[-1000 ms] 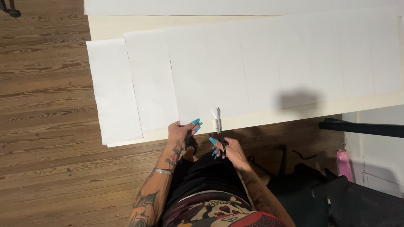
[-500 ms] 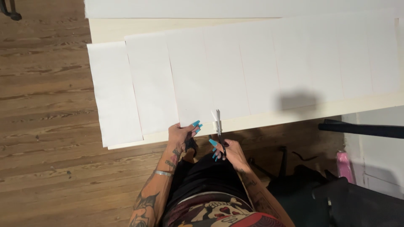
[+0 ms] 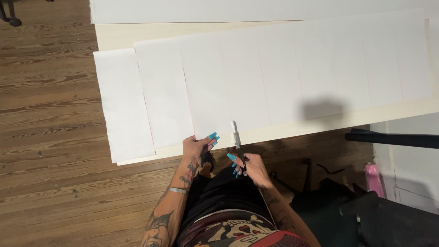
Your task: Cutting long strips of paper from a large sheet using scissors along marked lines
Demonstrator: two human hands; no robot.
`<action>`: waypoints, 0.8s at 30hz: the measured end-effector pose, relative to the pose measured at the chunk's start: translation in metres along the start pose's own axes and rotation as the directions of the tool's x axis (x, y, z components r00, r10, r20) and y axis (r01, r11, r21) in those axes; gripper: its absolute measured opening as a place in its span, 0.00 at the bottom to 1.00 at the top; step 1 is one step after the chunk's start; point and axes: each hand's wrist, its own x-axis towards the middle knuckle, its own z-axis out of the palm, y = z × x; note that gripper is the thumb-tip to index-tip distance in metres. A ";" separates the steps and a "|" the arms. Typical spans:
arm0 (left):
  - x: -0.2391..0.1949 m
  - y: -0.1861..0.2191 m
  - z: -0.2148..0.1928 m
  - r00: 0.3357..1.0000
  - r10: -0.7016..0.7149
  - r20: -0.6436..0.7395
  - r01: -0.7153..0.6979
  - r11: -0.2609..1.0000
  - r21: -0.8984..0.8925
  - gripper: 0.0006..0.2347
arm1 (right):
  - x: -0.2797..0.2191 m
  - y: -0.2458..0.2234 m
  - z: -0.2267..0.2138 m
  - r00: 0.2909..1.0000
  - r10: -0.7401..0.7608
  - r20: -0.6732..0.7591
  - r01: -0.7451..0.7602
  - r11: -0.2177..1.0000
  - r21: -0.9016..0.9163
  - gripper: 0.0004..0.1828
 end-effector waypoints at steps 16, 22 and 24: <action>-0.005 0.009 0.006 0.999 -0.037 -0.007 0.037 0.999 0.028 0.13 | -0.008 -0.017 0.006 0.999 0.034 -0.035 -0.030 0.994 0.109 0.21; -0.002 0.007 0.004 0.999 -0.047 0.008 0.047 0.999 0.021 0.12 | -0.003 -0.006 0.002 0.999 0.040 -0.024 -0.038 0.994 0.099 0.21; -0.001 0.006 0.003 0.999 -0.048 0.011 0.047 0.999 0.023 0.12 | -0.006 -0.016 0.003 0.999 0.042 -0.025 -0.039 0.993 0.109 0.22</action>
